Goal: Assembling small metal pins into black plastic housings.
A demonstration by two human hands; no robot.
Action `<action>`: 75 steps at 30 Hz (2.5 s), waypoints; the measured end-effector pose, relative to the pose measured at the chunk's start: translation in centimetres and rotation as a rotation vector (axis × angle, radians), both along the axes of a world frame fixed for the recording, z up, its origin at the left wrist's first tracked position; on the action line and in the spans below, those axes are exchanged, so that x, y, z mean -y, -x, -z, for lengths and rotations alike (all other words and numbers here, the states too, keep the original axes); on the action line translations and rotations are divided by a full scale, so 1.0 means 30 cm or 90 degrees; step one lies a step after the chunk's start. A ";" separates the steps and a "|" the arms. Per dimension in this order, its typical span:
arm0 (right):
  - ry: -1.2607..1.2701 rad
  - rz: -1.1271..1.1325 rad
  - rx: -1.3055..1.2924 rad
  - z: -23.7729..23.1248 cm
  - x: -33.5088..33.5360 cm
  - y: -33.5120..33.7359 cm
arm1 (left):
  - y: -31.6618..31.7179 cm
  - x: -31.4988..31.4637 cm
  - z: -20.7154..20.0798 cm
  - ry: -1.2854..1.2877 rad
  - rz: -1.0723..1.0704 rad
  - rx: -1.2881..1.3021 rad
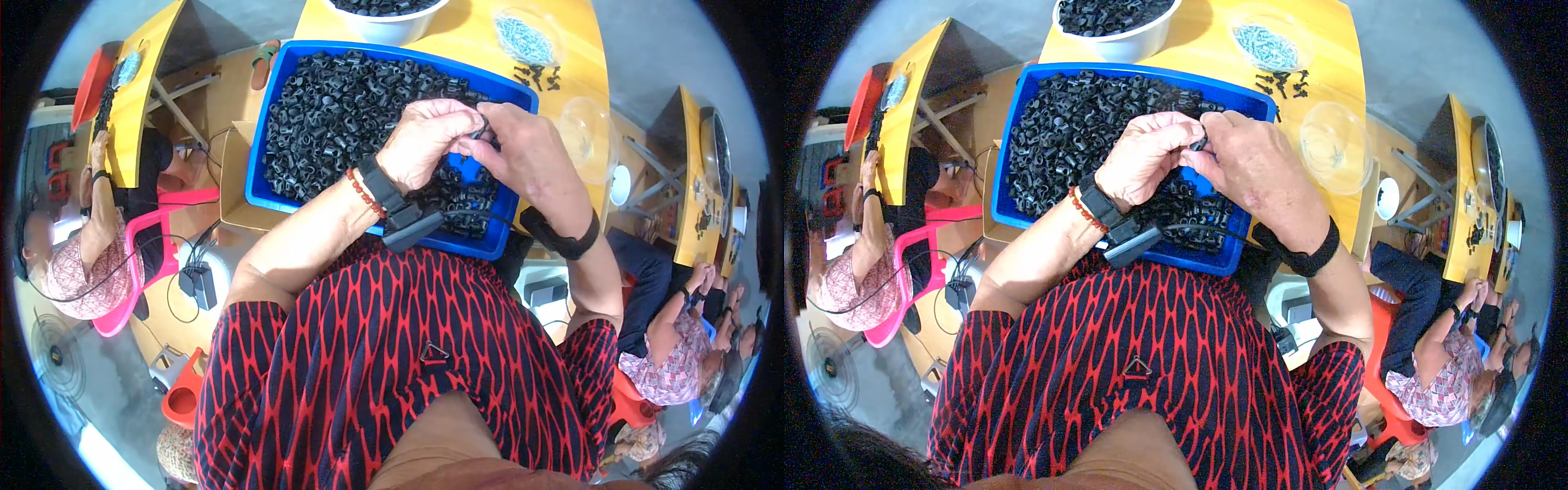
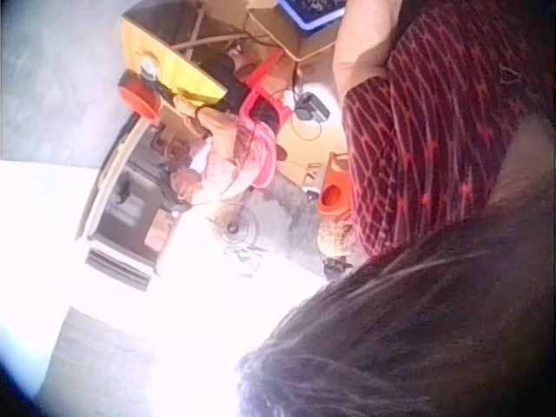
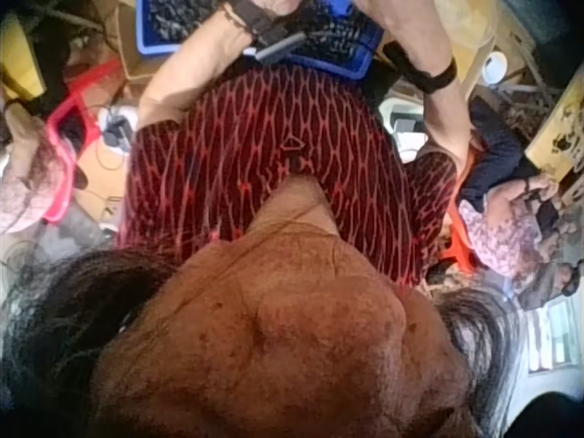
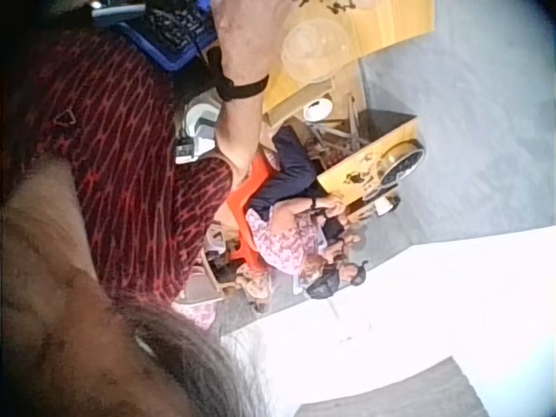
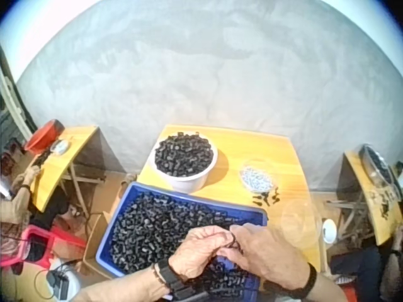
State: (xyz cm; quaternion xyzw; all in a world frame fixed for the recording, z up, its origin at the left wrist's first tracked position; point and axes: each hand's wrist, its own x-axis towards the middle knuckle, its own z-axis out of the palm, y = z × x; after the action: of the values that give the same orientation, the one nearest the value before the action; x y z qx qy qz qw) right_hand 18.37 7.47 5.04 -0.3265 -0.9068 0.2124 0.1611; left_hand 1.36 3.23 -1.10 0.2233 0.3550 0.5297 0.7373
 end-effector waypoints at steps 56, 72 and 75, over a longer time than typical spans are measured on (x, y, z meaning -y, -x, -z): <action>0.082 0.027 -0.104 0.051 0.033 -0.011 | 0.001 0.013 -0.008 -0.118 0.044 -0.243; 0.038 -0.008 -0.061 0.050 0.009 -0.018 | 0.009 0.018 -0.021 -0.150 0.037 -0.332; 0.036 -0.002 -0.086 0.067 0.015 -0.001 | 0.006 0.022 -0.013 -0.137 0.010 -0.342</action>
State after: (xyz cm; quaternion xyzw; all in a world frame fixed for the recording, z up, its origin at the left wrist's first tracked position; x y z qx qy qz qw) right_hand 18.39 7.02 3.02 -0.3141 -0.8880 0.2601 0.2125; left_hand 1.17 2.56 -0.70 0.4352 0.4777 0.4804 0.5929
